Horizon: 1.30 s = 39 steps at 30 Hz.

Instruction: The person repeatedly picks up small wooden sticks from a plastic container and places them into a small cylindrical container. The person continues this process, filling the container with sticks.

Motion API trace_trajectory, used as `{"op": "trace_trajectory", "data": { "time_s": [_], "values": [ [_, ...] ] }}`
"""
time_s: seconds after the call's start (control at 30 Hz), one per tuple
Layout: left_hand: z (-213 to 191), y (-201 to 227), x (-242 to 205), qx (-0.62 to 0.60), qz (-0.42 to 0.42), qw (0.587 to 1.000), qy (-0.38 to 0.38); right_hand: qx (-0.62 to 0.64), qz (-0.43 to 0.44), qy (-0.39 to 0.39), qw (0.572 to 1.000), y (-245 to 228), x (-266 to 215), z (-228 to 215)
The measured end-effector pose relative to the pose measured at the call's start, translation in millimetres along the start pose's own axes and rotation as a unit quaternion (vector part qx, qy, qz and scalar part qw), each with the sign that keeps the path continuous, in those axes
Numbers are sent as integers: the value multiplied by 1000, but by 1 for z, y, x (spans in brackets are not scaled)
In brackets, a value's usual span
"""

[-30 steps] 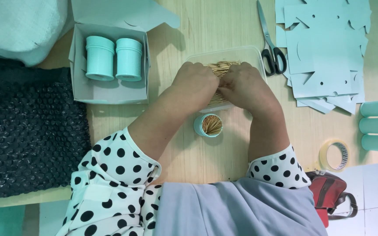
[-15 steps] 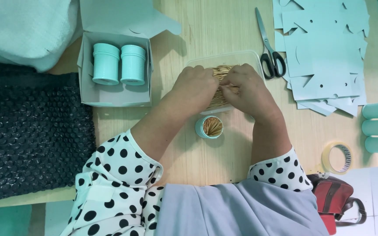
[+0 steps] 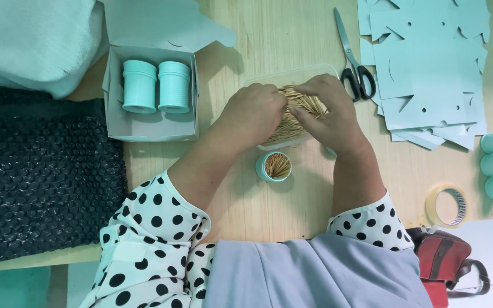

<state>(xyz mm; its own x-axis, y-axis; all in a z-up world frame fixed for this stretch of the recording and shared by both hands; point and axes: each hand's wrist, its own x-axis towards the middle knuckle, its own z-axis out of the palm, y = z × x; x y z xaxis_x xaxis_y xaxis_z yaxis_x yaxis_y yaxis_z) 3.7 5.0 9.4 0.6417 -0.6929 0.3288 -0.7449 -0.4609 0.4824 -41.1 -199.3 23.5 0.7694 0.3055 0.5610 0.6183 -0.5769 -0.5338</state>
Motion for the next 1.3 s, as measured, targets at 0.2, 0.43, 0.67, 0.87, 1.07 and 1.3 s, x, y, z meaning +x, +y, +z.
{"op": "trace_trajectory", "data": {
  "time_s": [0.2, 0.43, 0.67, 0.87, 1.07, 1.3],
  "values": [
    [-16, 13, 3, -287, -84, 953, 54, 14, -105, 39, 994, 6, 3, -8],
    [-23, 26, 0, -451, -148, 879, 43, -65, -140, 17, 988, -8, 5, -3],
    [-17, 27, -2, -511, -163, 844, 10, -89, -169, 43, 981, -15, 1, 5],
    [-20, 31, 0, -507, -169, 845, -2, -70, -185, 62, 978, -9, -2, 8],
    [-14, 29, 0, -551, -156, 820, 1, -71, -182, 73, 978, -8, -4, 10],
    [-12, 27, -2, -587, -128, 799, 27, 8, -166, 70, 984, -23, 6, 4]
  ]
}}
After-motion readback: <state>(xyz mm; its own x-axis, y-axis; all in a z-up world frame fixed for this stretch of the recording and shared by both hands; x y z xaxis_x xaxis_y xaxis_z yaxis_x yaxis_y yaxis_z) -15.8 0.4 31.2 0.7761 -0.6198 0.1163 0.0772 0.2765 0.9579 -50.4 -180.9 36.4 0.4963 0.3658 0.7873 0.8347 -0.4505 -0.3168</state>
